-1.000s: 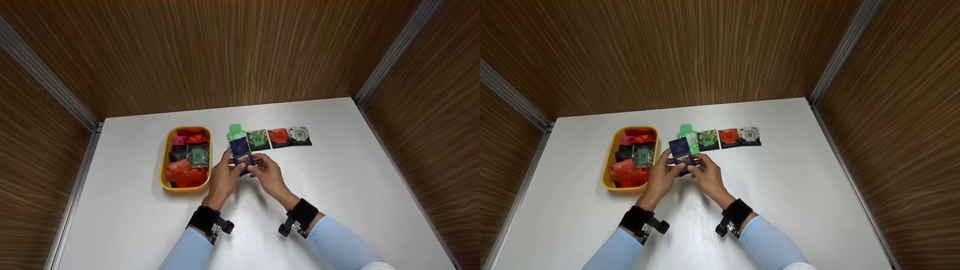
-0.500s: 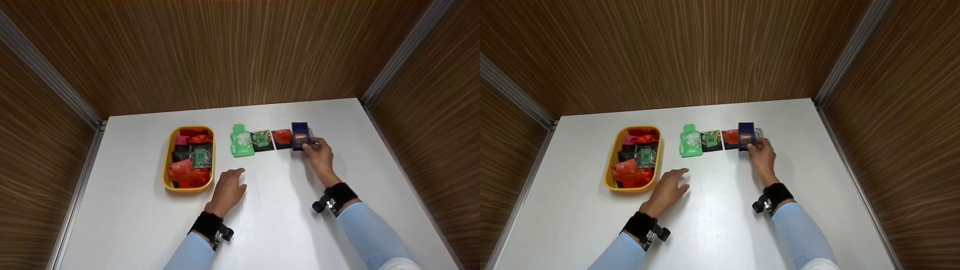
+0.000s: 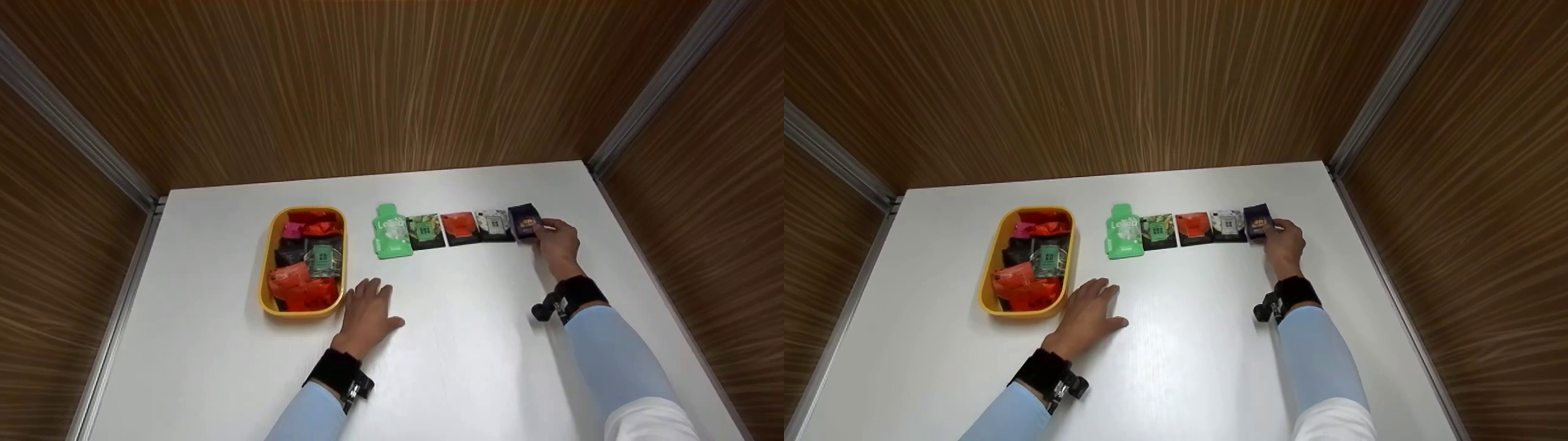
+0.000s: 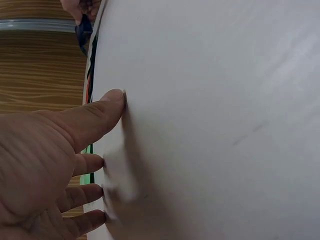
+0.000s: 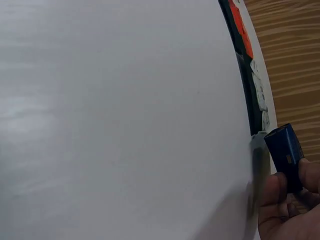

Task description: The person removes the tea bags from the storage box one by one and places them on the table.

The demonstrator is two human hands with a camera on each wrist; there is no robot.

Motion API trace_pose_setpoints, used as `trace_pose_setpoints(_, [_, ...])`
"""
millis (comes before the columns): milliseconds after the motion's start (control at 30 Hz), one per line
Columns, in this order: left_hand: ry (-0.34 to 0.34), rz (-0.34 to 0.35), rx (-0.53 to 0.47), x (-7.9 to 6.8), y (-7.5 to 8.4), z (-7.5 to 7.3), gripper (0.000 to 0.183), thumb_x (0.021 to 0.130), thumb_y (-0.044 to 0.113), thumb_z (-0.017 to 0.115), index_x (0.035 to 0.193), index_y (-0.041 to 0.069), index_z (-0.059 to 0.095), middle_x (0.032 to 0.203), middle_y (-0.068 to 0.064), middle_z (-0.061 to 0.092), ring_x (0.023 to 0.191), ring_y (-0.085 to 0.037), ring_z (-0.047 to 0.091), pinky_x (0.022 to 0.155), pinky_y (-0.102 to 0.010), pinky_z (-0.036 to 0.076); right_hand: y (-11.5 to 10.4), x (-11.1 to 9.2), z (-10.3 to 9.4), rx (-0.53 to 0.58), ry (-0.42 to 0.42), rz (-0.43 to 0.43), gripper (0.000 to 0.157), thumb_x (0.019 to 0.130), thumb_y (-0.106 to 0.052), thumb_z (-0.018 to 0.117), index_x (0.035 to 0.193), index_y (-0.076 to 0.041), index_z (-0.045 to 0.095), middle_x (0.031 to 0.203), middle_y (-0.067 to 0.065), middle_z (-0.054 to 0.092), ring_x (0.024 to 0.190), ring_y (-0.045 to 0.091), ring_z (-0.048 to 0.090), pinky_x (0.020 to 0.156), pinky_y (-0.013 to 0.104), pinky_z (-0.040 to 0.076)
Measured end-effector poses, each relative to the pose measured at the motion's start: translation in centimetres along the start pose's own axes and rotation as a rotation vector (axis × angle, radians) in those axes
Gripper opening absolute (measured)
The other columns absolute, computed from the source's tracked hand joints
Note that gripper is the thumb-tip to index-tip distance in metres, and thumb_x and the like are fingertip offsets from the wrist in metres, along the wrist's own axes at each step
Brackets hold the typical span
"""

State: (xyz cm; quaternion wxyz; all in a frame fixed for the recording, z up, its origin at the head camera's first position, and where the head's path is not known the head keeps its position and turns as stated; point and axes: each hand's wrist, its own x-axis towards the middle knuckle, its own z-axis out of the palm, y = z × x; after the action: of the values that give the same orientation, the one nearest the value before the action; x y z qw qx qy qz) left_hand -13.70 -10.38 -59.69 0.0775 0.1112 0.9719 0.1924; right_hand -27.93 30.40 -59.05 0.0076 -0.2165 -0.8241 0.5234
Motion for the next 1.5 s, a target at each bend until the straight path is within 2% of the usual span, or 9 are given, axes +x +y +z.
trace_pose_setpoints(200, [0.010,0.000,-0.012,-0.2,0.0,-0.2,0.073,0.087,0.041,0.084,0.146,0.007,0.059,0.155,-0.020,0.052,0.148,-0.044,0.041,0.119,-0.067,0.031,0.4,0.6,-0.1,-0.010,-0.013,0.038,0.045,0.107,-0.024,0.062,0.145,-0.001,0.060,0.094,0.000,0.073,0.070,0.002,0.069,0.067,0.018,0.056])
trace_pose_setpoints(433, [0.007,-0.003,-0.042,-0.2,0.0,-0.2,0.073,0.087,0.038,0.084,0.147,0.005,0.058,0.155,-0.021,0.051,0.149,-0.045,0.039,0.120,-0.067,0.028,0.3,0.6,0.0,-0.117,-0.047,0.022,0.048,0.109,-0.029,0.058,0.148,-0.001,0.058,0.104,0.008,0.074,0.076,0.004,0.069,0.069,0.018,0.055])
trace_pose_setpoints(700, [0.001,0.005,-0.038,-0.2,0.0,-0.2,0.073,0.087,0.037,0.084,0.147,0.004,0.058,0.155,-0.022,0.052,0.149,-0.045,0.040,0.121,-0.068,0.028,0.6,0.8,0.0,-0.171,-0.016,-0.006,0.048,0.108,-0.030,0.059,0.144,0.000,0.061,0.096,0.005,0.076,0.073,0.004,0.067,0.068,0.019,0.052])
trace_pose_setpoints(833, [0.011,0.015,-0.044,-0.2,0.0,-0.2,0.072,0.086,0.036,0.085,0.146,0.003,0.059,0.153,-0.024,0.053,0.148,-0.047,0.041,0.120,-0.069,0.029,0.7,0.7,0.1,-0.210,0.019,-0.046,0.047,0.108,-0.030,0.056,0.139,0.004,0.064,0.113,0.021,0.074,0.100,0.027,0.071,0.089,0.035,0.056])
trace_pose_setpoints(933, [0.014,0.014,-0.048,-0.3,0.0,-0.2,0.072,0.086,0.036,0.085,0.145,0.003,0.060,0.153,-0.024,0.053,0.148,-0.047,0.041,0.120,-0.069,0.029,0.7,0.5,0.2,-0.230,0.053,-0.066,0.048,0.108,-0.032,0.054,0.134,0.007,0.066,0.129,0.029,0.068,0.124,0.045,0.060,0.108,0.050,0.047])
trace_pose_setpoints(1067, [0.007,0.003,-0.030,-0.2,0.0,-0.2,0.073,0.086,0.037,0.085,0.146,0.004,0.059,0.154,-0.023,0.053,0.148,-0.046,0.041,0.120,-0.069,0.029,0.7,0.2,0.4,-0.191,0.068,-0.037,0.055,0.108,-0.035,0.050,0.141,0.008,0.058,0.142,0.031,0.060,0.135,0.047,0.053,0.116,0.053,0.041])
trace_pose_setpoints(1200, [0.008,0.017,-0.020,0.0,0.0,-0.4,0.069,0.087,0.034,0.084,0.143,0.003,0.061,0.152,-0.023,0.054,0.147,-0.045,0.043,0.119,-0.068,0.031,0.9,-0.4,0.8,-0.129,0.149,-0.024,0.056,0.108,-0.033,0.048,0.147,0.008,0.052,0.146,0.030,0.057,0.137,0.045,0.052,0.117,0.050,0.040])
trace_pose_setpoints(1367, [0.031,0.054,-0.027,-0.1,0.1,-1.0,0.056,0.089,0.026,0.082,0.136,0.000,0.065,0.144,-0.023,0.059,0.142,-0.043,0.049,0.118,-0.061,0.038,0.7,-1.8,2.4,-0.056,0.268,-0.077,0.046,0.107,-0.026,0.053,0.138,0.007,0.059,0.132,0.027,0.063,0.125,0.040,0.058,0.110,0.046,0.044])
trace_pose_setpoints(1500, [0.066,0.050,-0.108,-0.5,0.3,-2.2,0.050,0.095,0.021,0.077,0.138,-0.001,0.065,0.145,-0.023,0.060,0.140,-0.039,0.052,0.120,-0.049,0.041,-0.3,-3.6,4.9,-0.007,0.291,-0.156,0.036,0.105,-0.019,0.056,0.128,0.007,0.063,0.118,0.022,0.063,0.114,0.035,0.059,0.103,0.043,0.044])
